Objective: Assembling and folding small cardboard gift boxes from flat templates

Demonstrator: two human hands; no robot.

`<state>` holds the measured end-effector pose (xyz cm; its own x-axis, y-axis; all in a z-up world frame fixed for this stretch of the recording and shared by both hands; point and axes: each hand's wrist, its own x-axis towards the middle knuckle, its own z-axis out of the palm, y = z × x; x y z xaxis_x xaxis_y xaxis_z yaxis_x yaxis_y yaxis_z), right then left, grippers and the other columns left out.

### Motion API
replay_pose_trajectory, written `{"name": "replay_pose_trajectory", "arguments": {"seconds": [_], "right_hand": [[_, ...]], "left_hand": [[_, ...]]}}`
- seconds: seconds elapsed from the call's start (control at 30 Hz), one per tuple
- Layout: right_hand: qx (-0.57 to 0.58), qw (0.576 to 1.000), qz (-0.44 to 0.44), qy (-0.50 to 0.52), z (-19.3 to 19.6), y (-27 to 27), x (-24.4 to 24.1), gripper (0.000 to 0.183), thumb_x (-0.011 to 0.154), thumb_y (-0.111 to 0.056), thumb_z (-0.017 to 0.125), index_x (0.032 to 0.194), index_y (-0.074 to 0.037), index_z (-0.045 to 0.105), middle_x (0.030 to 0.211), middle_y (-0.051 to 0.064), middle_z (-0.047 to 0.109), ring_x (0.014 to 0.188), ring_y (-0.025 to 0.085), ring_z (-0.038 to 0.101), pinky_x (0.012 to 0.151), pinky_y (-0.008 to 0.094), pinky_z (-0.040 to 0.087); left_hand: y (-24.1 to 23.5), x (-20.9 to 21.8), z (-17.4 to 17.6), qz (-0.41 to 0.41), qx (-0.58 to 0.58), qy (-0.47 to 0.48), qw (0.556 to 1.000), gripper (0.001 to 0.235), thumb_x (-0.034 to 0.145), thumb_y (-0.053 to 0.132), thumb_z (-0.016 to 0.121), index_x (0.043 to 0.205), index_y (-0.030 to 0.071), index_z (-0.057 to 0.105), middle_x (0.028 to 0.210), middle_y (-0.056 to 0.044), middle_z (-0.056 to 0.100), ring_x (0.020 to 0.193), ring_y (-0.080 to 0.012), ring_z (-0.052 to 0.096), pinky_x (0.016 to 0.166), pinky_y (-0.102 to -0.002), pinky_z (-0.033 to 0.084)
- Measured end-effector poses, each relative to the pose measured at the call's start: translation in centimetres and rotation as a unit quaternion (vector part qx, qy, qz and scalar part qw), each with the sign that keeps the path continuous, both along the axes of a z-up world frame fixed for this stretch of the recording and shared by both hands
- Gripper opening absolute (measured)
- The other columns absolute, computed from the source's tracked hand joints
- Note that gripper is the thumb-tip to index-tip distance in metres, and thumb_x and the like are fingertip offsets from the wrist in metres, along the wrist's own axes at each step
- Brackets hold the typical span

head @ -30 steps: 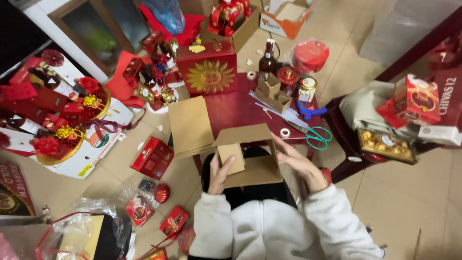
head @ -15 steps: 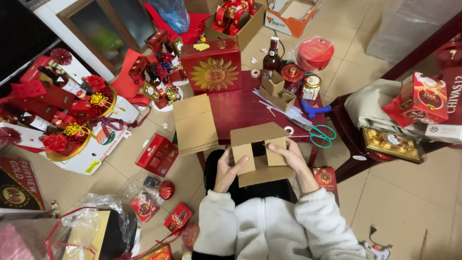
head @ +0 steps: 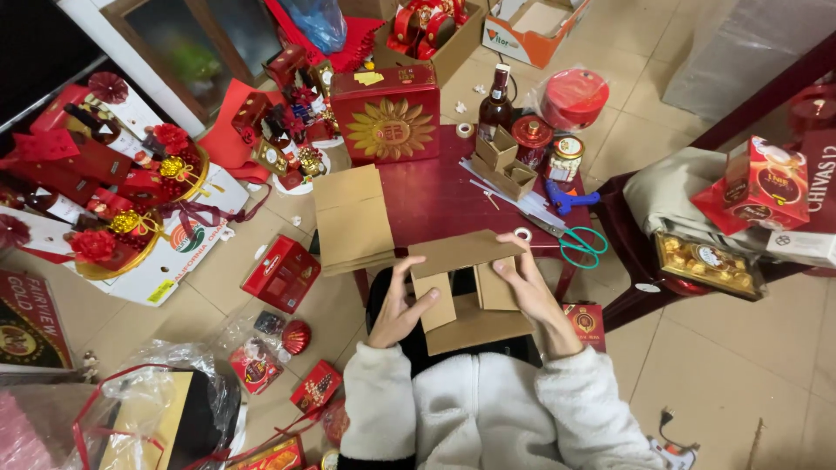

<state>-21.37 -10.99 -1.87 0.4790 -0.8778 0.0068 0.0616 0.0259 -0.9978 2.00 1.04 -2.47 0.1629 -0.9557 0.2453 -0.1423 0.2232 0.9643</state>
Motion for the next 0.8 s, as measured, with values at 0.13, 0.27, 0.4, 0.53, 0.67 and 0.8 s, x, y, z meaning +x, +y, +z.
{"name": "replay_pose_trajectory", "arguments": {"seconds": [0.13, 0.27, 0.4, 0.53, 0.67, 0.8], "right_hand": [[-0.018, 0.999, 0.047, 0.004, 0.5, 0.0, -0.4, 0.059, 0.1, -0.025, 0.058, 0.154, -0.024, 0.034, 0.147, 0.023, 0.04, 0.131, 0.033, 0.038, 0.111, 0.056, 0.033], [-0.085, 0.991, 0.102, -0.018, -2.3, -0.1, -1.8, 0.054, 0.101, -0.021, 0.057, 0.151, -0.019, 0.037, 0.14, 0.014, 0.049, 0.123, 0.022, 0.046, 0.11, 0.048, 0.038], [-0.095, 0.99, 0.089, -0.045, -4.7, -1.0, -2.1, 0.04, 0.1, -0.022, 0.058, 0.139, -0.017, 0.048, 0.134, 0.012, 0.054, 0.116, 0.021, 0.052, 0.103, 0.044, 0.044], [0.149, 0.971, 0.072, -0.171, -5.4, -2.1, -1.5, 0.039, 0.098, -0.044, 0.042, 0.127, -0.018, 0.046, 0.107, 0.017, 0.063, 0.087, 0.026, 0.068, 0.068, 0.038, 0.059], [0.067, 0.971, 0.129, -0.189, -5.2, -2.0, -2.0, 0.066, 0.079, -0.04, 0.074, 0.128, -0.009, 0.045, 0.13, 0.015, 0.044, 0.101, 0.029, 0.061, 0.077, 0.045, 0.064], [0.025, 0.987, 0.085, -0.137, -5.0, -1.7, -1.9, 0.064, 0.079, -0.006, 0.071, 0.137, -0.01, 0.045, 0.123, 0.012, 0.054, 0.096, 0.024, 0.063, 0.073, 0.037, 0.062]], "left_hand": [[-0.2, -0.1, -0.6, -0.014, -0.023, 0.01, 1.0, 0.068, 0.096, 0.021, 0.069, 0.153, 0.011, 0.032, 0.154, -0.022, 0.035, 0.147, -0.0402, 0.025, 0.12, -0.057, 0.014], [0.1, 0.2, -2.3, -0.031, -0.055, 0.01, 0.998, 0.051, 0.098, 0.012, 0.065, 0.142, 0.009, 0.04, 0.146, -0.017, 0.043, 0.147, -0.032, 0.029, 0.121, -0.053, 0.015], [-0.2, 0.4, -3.0, -0.045, -0.072, 0.021, 0.996, 0.047, 0.098, 0.01, 0.065, 0.137, 0.008, 0.04, 0.142, -0.014, 0.046, 0.143, -0.0281, 0.035, 0.121, -0.05, 0.019], [0.0, -0.3, -1.5, -0.049, -0.081, 0.006, 0.995, 0.041, 0.099, 0.008, 0.063, 0.134, 0.008, 0.043, 0.139, -0.013, 0.047, 0.139, -0.0261, 0.039, 0.119, -0.05, 0.024], [-0.3, -0.1, -2.8, -0.064, -0.119, 0.017, 0.991, 0.043, 0.097, 0.0, 0.061, 0.133, 0.007, 0.04, 0.134, -0.014, 0.05, 0.128, -0.025, 0.048, 0.113, -0.048, 0.036], [0.1, 0.5, -2.9, -0.088, -0.113, -0.004, 0.99, 0.053, 0.095, 0.0, 0.065, 0.139, 0.009, 0.038, 0.14, -0.017, 0.047, 0.128, -0.0301, 0.049, 0.111, -0.053, 0.037]]}}
